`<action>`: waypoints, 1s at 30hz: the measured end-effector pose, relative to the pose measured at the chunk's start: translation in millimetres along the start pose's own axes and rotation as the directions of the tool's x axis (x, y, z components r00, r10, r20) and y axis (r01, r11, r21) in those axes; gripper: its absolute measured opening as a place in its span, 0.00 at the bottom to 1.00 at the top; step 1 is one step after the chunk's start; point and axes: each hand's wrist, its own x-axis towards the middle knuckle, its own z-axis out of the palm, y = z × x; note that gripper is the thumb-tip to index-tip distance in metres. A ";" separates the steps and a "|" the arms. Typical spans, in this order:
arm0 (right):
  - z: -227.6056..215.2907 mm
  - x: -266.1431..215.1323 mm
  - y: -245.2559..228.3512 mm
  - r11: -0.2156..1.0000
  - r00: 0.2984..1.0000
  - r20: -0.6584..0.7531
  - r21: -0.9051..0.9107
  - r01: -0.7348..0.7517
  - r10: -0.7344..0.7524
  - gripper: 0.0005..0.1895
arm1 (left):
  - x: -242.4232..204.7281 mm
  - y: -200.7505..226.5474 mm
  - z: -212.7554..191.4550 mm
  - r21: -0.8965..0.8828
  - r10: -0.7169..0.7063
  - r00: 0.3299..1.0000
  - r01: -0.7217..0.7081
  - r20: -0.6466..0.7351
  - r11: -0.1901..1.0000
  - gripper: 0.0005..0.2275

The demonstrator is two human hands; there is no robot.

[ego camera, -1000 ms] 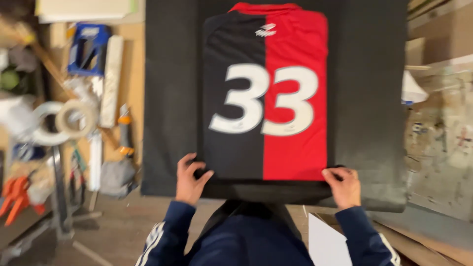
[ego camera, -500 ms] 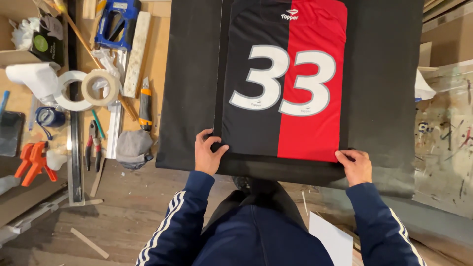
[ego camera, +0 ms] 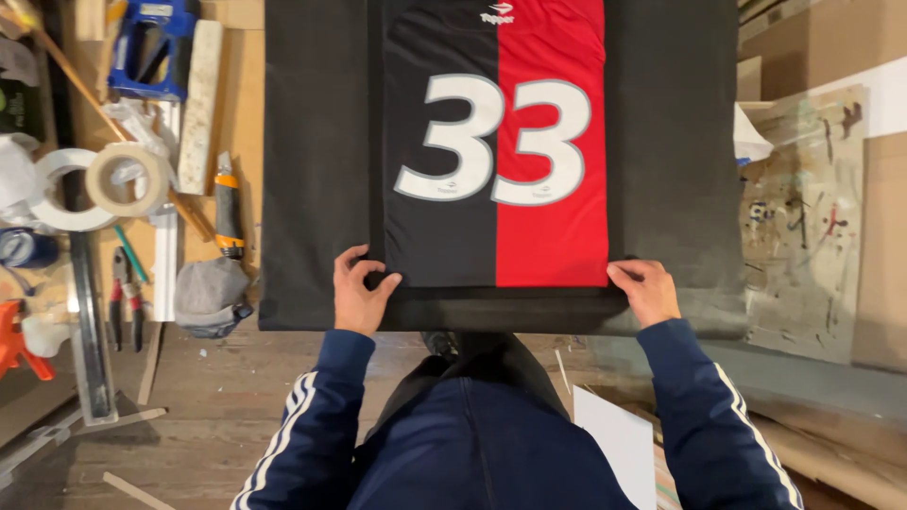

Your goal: Framing a sports jersey by centering it on a backing board and preparing the frame.

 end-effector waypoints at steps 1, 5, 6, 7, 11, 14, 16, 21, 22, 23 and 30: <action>-4.1 3.2 1.6 1.000 1.000 -0.019 0.021 -0.002 0.003 0.15 | 1.2 -0.1 -0.9 -0.018 -0.022 1.000 0.022 0.010 1.000 0.12; -13.7 19.4 24.6 0.979 0.926 -0.326 -0.126 0.159 -0.192 0.13 | 9.5 18.7 -15.0 -0.156 -0.308 0.951 0.302 -0.018 0.941 0.12; -15.8 22.4 31.4 0.979 0.927 -0.323 -0.127 0.157 -0.190 0.13 | 12.7 11.8 -19.5 -0.155 -0.311 0.950 0.305 -0.016 0.940 0.12; -15.9 27.8 37.5 0.938 0.872 -0.396 -0.298 0.174 -0.287 0.19 | 14.8 4.3 -25.3 0.046 -0.137 0.985 0.143 -0.109 0.989 0.14; -9.2 35.4 49.0 0.806 0.844 -0.390 -0.587 0.079 -0.367 0.30 | 31.2 -28.8 -40.8 0.567 0.147 0.988 -0.092 -0.052 0.818 0.22; -11.3 26.9 26.0 0.832 0.870 -0.387 -0.553 0.047 -0.307 0.29 | 34.6 -21.3 -51.9 0.615 0.134 0.990 -0.125 0.031 0.779 0.24; -10.3 28.2 25.3 0.830 0.865 -0.393 -0.556 0.047 -0.312 0.29 | 37.4 -18.1 -51.1 0.613 0.117 0.993 -0.104 0.018 0.784 0.24; -11.2 27.3 26.4 0.821 0.857 -0.396 -0.569 0.052 -0.330 0.28 | 37.5 -16.9 -49.5 0.596 0.096 0.995 -0.074 -0.005 0.800 0.23; -11.8 27.2 27.4 0.821 0.857 -0.395 -0.569 0.055 -0.331 0.28 | 38.1 -18.8 -48.7 0.604 0.095 0.995 -0.075 -0.002 0.793 0.24; -11.6 27.6 27.8 0.821 0.858 -0.390 -0.568 0.062 -0.334 0.28 | 36.7 -20.4 -49.3 0.615 0.091 0.996 -0.070 -0.002 0.785 0.24; -10.0 30.3 30.7 0.819 0.844 -0.407 -0.570 0.065 -0.350 0.29 | 37.7 -13.7 -49.8 0.595 0.115 0.993 -0.070 -0.037 0.801 0.23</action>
